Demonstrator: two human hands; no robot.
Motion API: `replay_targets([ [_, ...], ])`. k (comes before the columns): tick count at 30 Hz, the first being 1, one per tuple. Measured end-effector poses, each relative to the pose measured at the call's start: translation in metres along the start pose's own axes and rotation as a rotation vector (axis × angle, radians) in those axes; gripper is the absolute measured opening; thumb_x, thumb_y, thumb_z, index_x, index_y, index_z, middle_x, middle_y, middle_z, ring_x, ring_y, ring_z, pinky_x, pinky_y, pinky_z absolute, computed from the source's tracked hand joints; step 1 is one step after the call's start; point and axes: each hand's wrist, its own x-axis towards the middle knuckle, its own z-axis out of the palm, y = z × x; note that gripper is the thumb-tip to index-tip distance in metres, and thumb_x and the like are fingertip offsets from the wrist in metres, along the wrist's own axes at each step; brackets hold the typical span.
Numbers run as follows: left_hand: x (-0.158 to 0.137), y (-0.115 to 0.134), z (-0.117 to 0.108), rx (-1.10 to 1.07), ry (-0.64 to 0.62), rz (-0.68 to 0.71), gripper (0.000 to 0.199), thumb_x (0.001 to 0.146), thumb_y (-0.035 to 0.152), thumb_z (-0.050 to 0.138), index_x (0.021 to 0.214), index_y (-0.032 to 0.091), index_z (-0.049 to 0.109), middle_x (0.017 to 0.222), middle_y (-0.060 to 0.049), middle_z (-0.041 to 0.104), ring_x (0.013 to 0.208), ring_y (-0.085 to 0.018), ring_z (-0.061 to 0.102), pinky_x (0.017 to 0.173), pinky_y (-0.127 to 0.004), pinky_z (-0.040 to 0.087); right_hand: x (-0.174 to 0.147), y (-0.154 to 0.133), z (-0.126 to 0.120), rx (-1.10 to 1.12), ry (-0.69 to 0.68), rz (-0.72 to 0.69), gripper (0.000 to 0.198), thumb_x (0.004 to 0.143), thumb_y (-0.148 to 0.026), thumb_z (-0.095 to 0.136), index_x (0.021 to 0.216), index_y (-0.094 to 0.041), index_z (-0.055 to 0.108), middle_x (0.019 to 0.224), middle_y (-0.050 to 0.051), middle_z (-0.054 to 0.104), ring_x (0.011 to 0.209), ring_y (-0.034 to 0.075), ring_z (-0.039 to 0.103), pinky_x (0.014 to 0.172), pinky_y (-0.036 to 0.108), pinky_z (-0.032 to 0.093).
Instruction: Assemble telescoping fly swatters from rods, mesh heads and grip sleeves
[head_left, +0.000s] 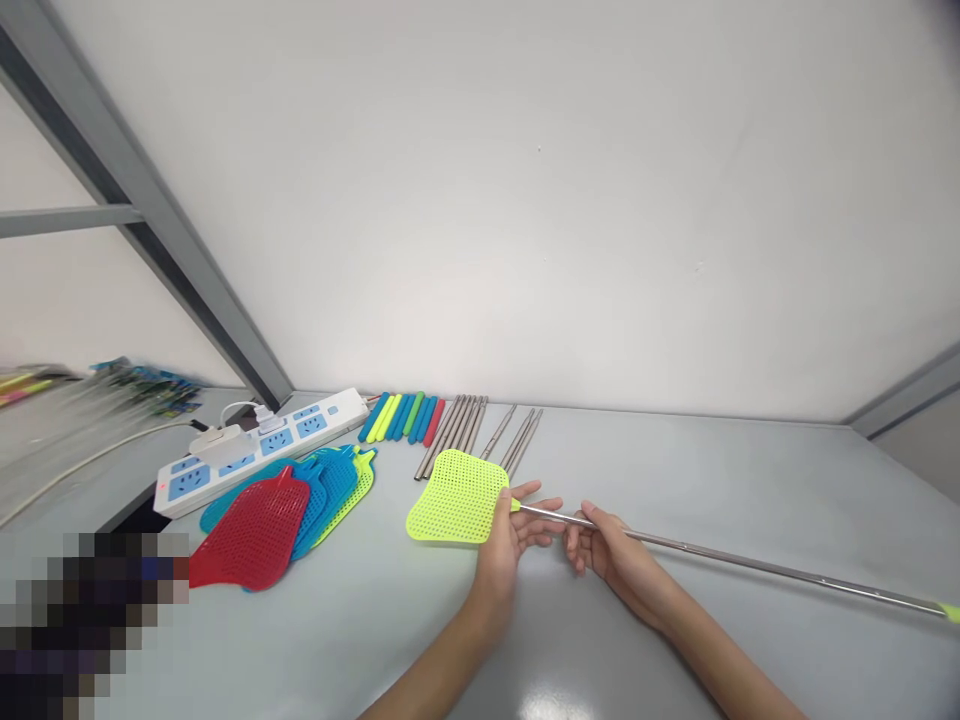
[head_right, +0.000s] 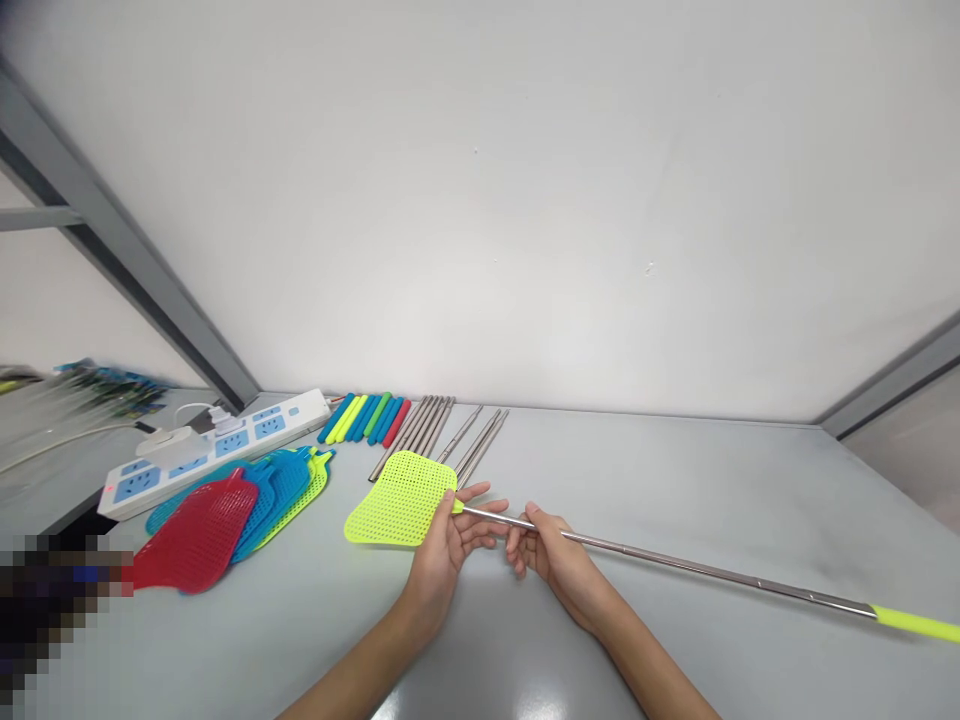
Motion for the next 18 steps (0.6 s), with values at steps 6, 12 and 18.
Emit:
replay_targets([
  [6, 0.004, -0.0032, -0.0007, -0.036, 0.027, -0.006, 0.045, 0.077, 0.046, 0.038, 0.1, 0.011, 0.053, 0.096, -0.015, 0.062, 0.074, -0.021, 0.06, 0.067, -0.032, 0.041, 0.0022, 0.0006, -0.0014, 0.055, 0.048, 0.029, 0.039, 0.077, -0.045, 0.043, 0.06, -0.013, 0.057, 0.058, 0.003, 0.051, 0.053, 0.012, 0.044, 0.052, 0.025, 0.033],
  [12, 0.0097, -0.0036, -0.0041, -0.088, 0.028, -0.072, 0.043, 0.078, 0.043, 0.038, 0.105, 0.012, 0.051, 0.101, -0.015, 0.059, 0.078, -0.021, 0.059, 0.067, -0.031, 0.043, 0.0038, 0.0013, -0.0008, 0.087, 0.059, 0.026, 0.037, 0.076, -0.044, 0.044, 0.06, -0.013, 0.057, 0.058, 0.003, 0.05, 0.053, 0.012, 0.044, 0.052, 0.026, 0.034],
  [18, 0.0072, 0.0015, -0.0001, -0.151, -0.057, -0.093, 0.053, 0.077, 0.047, 0.038, 0.12, 0.016, 0.037, 0.099, -0.014, 0.058, 0.076, -0.02, 0.059, 0.069, -0.034, 0.043, 0.0028, -0.0005, 0.0001, 0.101, 0.058, 0.031, 0.037, 0.075, -0.045, 0.045, 0.059, -0.013, 0.056, 0.058, 0.003, 0.05, 0.054, 0.012, 0.044, 0.053, 0.026, 0.034],
])
